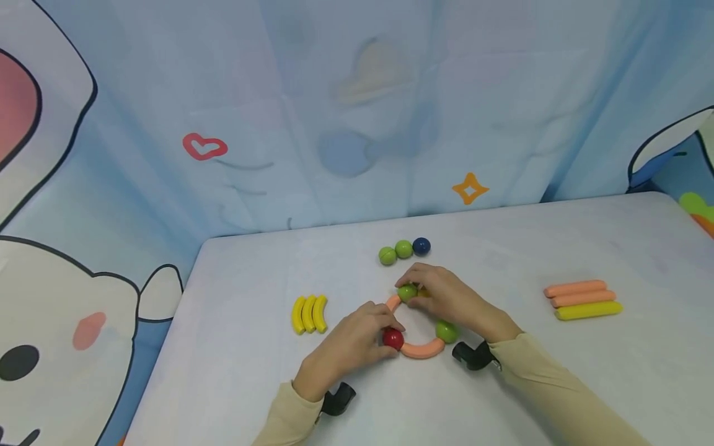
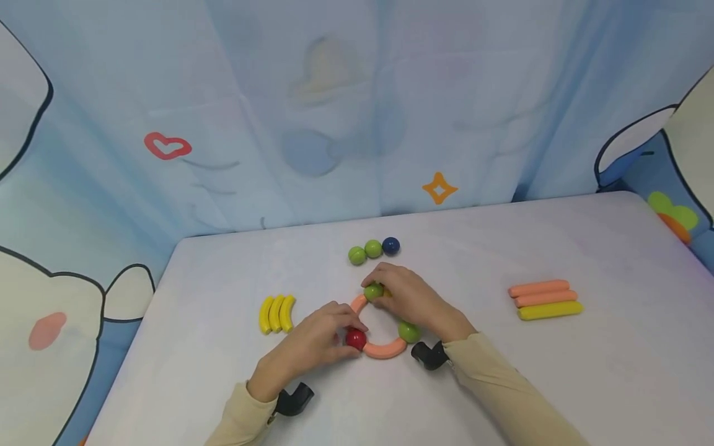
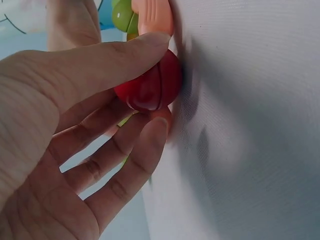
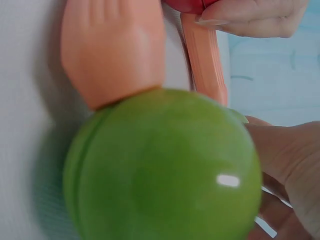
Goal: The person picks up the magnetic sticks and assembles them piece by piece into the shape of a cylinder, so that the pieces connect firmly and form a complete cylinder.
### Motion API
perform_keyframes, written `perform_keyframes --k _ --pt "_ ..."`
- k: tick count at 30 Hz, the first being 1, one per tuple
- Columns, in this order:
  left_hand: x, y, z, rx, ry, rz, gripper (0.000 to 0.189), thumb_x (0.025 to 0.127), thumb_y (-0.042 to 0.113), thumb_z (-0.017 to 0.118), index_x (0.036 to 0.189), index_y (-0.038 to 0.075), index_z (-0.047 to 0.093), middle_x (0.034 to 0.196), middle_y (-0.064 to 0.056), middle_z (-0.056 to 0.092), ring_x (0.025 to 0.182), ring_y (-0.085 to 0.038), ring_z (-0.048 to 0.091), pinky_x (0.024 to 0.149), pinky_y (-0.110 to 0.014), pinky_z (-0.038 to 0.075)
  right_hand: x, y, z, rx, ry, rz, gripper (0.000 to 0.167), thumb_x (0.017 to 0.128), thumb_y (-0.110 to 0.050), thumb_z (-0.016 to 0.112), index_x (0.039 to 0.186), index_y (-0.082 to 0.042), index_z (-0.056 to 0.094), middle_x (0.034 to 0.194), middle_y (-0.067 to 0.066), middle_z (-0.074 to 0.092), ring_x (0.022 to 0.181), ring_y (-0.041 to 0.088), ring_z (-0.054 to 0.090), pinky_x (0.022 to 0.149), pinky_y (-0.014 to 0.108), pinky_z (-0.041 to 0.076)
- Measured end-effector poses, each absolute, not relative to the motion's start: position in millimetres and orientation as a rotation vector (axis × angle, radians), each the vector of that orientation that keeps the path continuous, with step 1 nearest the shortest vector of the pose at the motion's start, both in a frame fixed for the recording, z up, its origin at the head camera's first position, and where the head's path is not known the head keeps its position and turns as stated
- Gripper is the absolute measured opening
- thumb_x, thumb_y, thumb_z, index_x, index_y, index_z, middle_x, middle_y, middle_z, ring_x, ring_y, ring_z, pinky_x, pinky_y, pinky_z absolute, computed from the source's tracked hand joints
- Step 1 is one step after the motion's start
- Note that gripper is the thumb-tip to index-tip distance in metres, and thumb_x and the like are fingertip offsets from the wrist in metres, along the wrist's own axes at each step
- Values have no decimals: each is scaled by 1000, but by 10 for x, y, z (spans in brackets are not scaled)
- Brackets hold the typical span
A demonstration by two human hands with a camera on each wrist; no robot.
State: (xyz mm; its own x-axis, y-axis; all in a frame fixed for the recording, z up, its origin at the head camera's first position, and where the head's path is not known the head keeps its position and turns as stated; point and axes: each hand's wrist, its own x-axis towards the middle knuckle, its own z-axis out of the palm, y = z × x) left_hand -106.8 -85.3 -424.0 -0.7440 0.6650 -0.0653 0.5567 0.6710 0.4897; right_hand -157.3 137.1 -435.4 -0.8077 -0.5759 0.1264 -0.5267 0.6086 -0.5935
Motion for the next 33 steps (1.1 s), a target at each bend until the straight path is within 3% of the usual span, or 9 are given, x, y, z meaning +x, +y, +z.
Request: perform_keyframes --k 8,20,25,29,33 --pt "-1069 -875 -4245 980 2650 686 31 88 17 88 116 8 79 115 0 71 100 -10 57 88 -16 50 -1560 1375 -4393 -925 2785 -1038 32 83 4 85 112 -3 73 109 6 71 94 22 66 85 42 58" --pt "-1080 -874 -4287 942 2723 692 30 90 18 86 117 8 78 116 1 70 105 -11 60 93 -20 51 -1487 1487 -4353 -778 2786 -1091 30 93 -3 77 123 -5 70 127 11 63 111 32 65 95 52 56" --pt "-1086 -871 -4309 909 2759 688 31 90 18 86 118 9 77 117 1 69 105 -12 60 93 -22 52 -1414 1648 -4276 -810 2797 -1074 22 94 -7 77 116 -6 73 118 7 66 107 29 63 92 51 55" --pt "-1078 -876 -4319 902 2762 692 32 90 19 85 120 10 77 119 1 68 107 -13 60 93 -23 53 -1315 1770 -4236 -910 2726 -993 19 91 -12 82 109 -14 76 112 -4 66 107 23 61 93 48 55" --pt "-1078 -869 -4323 924 2773 680 32 91 21 85 120 10 76 120 1 69 107 -14 61 95 -24 53 -1224 1854 -4212 -994 2674 -898 32 82 -8 90 108 -21 76 114 -11 64 111 19 60 98 48 55"
